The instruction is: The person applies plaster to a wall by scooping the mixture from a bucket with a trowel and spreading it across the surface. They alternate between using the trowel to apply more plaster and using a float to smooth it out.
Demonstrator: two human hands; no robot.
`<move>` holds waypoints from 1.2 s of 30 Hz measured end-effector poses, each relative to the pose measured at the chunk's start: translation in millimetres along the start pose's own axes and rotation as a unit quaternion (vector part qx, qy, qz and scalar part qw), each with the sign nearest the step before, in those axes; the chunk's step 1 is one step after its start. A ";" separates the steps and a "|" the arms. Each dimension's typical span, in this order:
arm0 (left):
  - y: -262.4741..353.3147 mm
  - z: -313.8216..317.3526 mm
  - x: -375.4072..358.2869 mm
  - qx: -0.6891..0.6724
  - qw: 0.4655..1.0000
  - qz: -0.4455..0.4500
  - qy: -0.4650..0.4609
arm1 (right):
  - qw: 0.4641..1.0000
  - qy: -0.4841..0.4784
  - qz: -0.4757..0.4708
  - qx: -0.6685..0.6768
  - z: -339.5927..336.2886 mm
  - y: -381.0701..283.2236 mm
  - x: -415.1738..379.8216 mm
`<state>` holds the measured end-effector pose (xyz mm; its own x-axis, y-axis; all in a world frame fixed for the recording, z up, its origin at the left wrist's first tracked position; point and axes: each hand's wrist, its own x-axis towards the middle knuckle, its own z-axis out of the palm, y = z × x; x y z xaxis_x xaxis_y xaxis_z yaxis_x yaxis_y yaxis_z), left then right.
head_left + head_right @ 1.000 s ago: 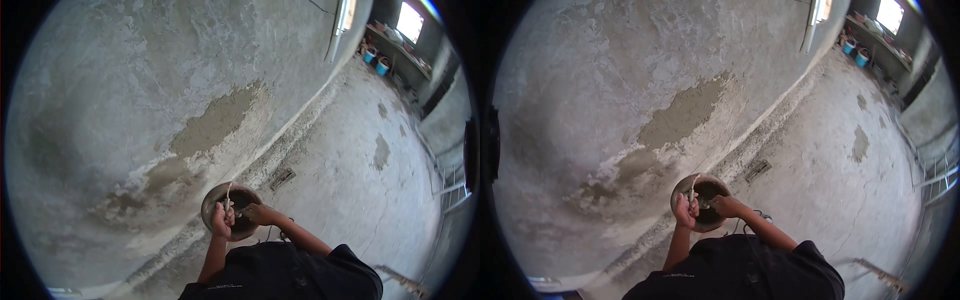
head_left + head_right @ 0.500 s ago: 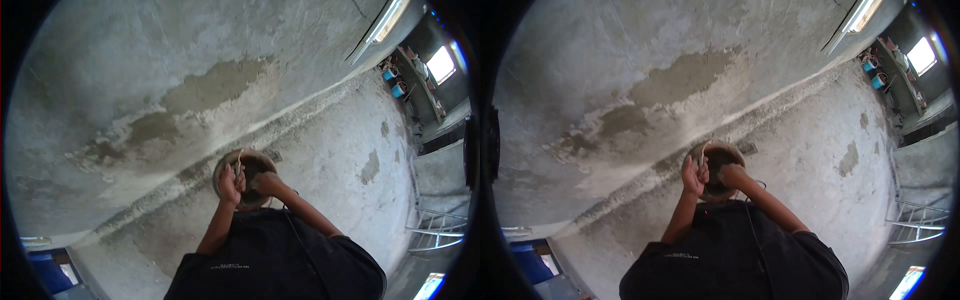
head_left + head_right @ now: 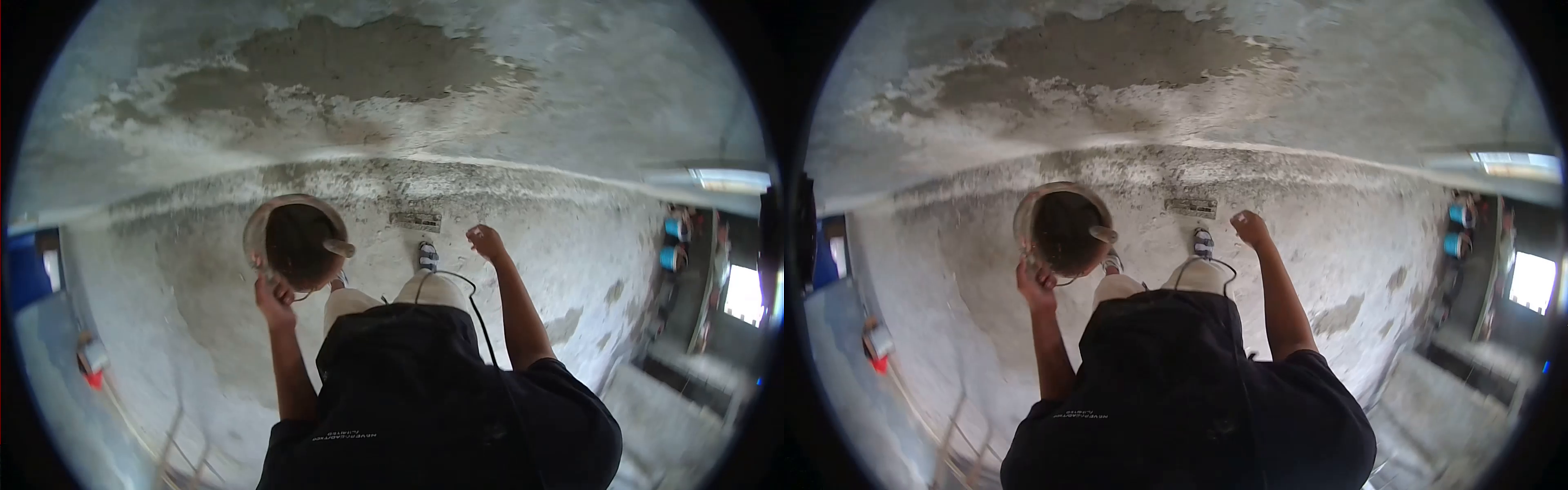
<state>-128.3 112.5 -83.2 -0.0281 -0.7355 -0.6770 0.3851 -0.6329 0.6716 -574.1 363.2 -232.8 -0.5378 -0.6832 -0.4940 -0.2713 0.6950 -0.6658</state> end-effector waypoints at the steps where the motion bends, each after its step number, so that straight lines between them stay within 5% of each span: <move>1: -18.5 -25.2 -1.7 0.005 0.998 0.021 0.057 | 0.996 -0.046 0.015 -0.076 7.2 50.7 27.4; 4: -77.1 -58.0 -27.8 -0.039 0.981 0.043 0.186 | 0.981 -0.104 0.035 -0.159 25.4 153.5 88.8; 6: -114.3 -133.3 -43.4 -0.060 0.989 0.074 0.109 | 0.977 -0.121 0.049 -0.170 44.9 207.0 125.4; 8: -119.9 -130.5 -73.3 -0.107 0.927 0.083 0.349 | 0.899 -0.266 0.130 -0.321 59.4 255.0 141.6; 9: -129.5 -150.1 -92.0 -0.107 0.924 0.069 0.361 | 0.934 -0.206 0.134 -0.260 67.3 273.0 138.8; 12: -157.5 -181.5 -127.7 -0.121 0.877 0.014 0.465 | 0.865 -0.282 0.072 -0.409 105.0 311.8 184.4; 16: -221.5 -244.1 -184.7 -0.120 0.783 -0.070 0.607 | 0.891 -0.263 0.094 -0.358 147.6 268.3 217.4; 21: -323.2 -297.9 -261.3 -0.078 0.742 -0.147 0.649 | 0.832 -0.297 0.087 -0.461 228.7 251.0 290.6; 23: -345.9 -302.9 -295.2 -0.020 0.666 -0.155 0.730 | 0.823 -0.259 0.064 -0.501 264.3 266.6 313.2; 26: -346.1 -297.8 -352.8 -0.014 0.630 -0.256 0.733 | 0.808 -0.258 0.059 -0.526 298.5 293.8 336.4; 32: -385.8 -336.7 -478.2 -0.139 0.636 -0.349 0.675 | 0.755 -0.300 0.098 -0.575 335.0 353.3 325.4; 35: -395.4 -298.4 -428.4 -0.099 0.619 -0.359 0.692 | 0.853 -0.245 0.046 -0.459 317.9 348.1 282.5; 36: -393.0 -270.8 -383.1 -0.090 0.625 -0.364 0.684 | 0.834 -0.301 0.108 -0.450 305.0 301.2 268.3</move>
<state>-19.1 708.6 -169.3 0.5115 0.7059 -0.4899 0.8314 -0.5507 0.0747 -556.7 320.9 -736.5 -0.2277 -0.3203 -0.9195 -0.8551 0.5175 0.0314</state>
